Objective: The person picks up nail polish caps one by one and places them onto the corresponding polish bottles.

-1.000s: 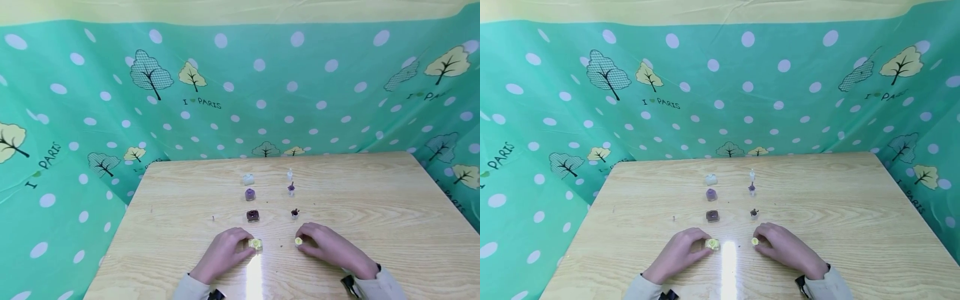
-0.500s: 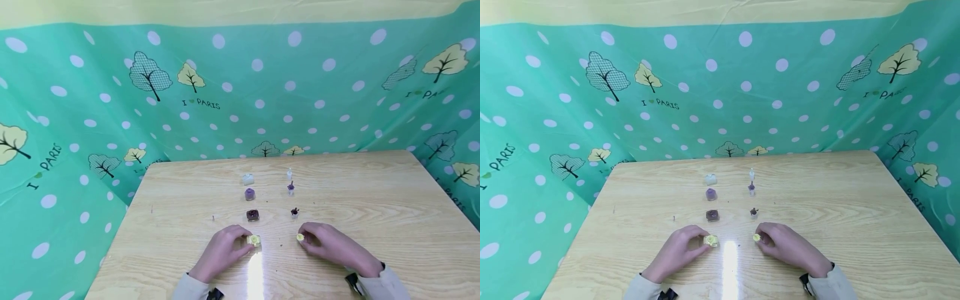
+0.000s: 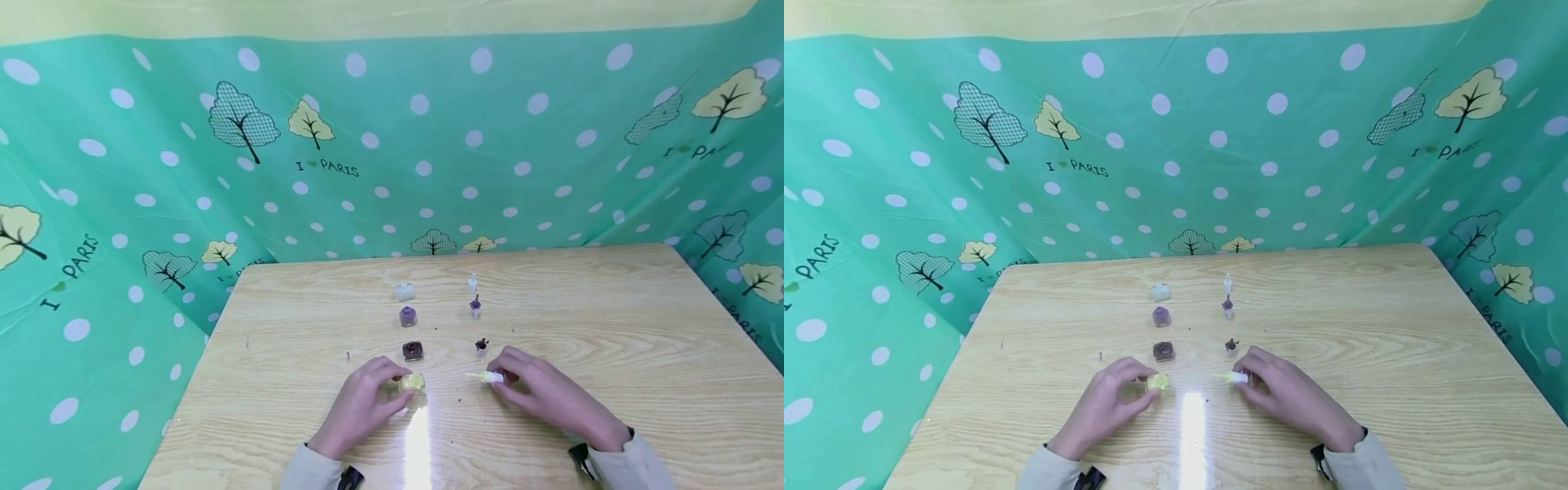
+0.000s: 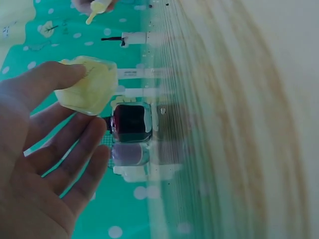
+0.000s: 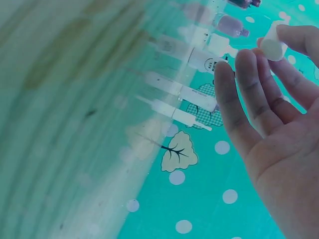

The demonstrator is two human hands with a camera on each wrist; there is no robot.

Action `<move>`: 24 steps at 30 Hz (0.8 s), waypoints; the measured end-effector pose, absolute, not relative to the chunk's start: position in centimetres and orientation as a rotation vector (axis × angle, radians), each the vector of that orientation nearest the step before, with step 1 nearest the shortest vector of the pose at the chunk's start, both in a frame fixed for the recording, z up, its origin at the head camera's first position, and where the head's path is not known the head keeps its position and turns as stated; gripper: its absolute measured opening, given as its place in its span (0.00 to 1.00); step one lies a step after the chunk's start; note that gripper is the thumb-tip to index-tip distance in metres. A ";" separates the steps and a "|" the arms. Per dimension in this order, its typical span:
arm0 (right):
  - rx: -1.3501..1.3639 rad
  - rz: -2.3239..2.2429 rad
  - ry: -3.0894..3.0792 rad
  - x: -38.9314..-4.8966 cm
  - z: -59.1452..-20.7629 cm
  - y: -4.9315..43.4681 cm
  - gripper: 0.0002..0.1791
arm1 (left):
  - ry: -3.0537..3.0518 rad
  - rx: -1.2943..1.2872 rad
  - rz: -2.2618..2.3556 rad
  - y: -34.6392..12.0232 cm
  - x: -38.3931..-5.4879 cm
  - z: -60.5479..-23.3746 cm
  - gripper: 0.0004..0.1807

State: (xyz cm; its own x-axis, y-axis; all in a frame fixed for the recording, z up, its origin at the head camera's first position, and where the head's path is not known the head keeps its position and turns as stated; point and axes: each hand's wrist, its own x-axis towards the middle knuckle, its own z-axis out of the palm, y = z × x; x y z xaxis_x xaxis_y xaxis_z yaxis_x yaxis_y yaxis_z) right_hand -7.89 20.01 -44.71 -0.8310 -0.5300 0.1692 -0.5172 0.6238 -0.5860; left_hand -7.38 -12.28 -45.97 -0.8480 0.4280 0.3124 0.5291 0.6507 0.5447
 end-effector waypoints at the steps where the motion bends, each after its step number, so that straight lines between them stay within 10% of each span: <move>1: -0.918 -1.017 2.813 -7.9 -44.7 20.0 0.09 | -2.694 -0.795 -0.971 -12.2 -7.4 -46.0 0.17; 24: -0.973 -1.053 2.833 -7.5 -41.9 17.9 0.08 | -2.565 -0.841 -1.005 -11.2 -7.5 -44.3 0.18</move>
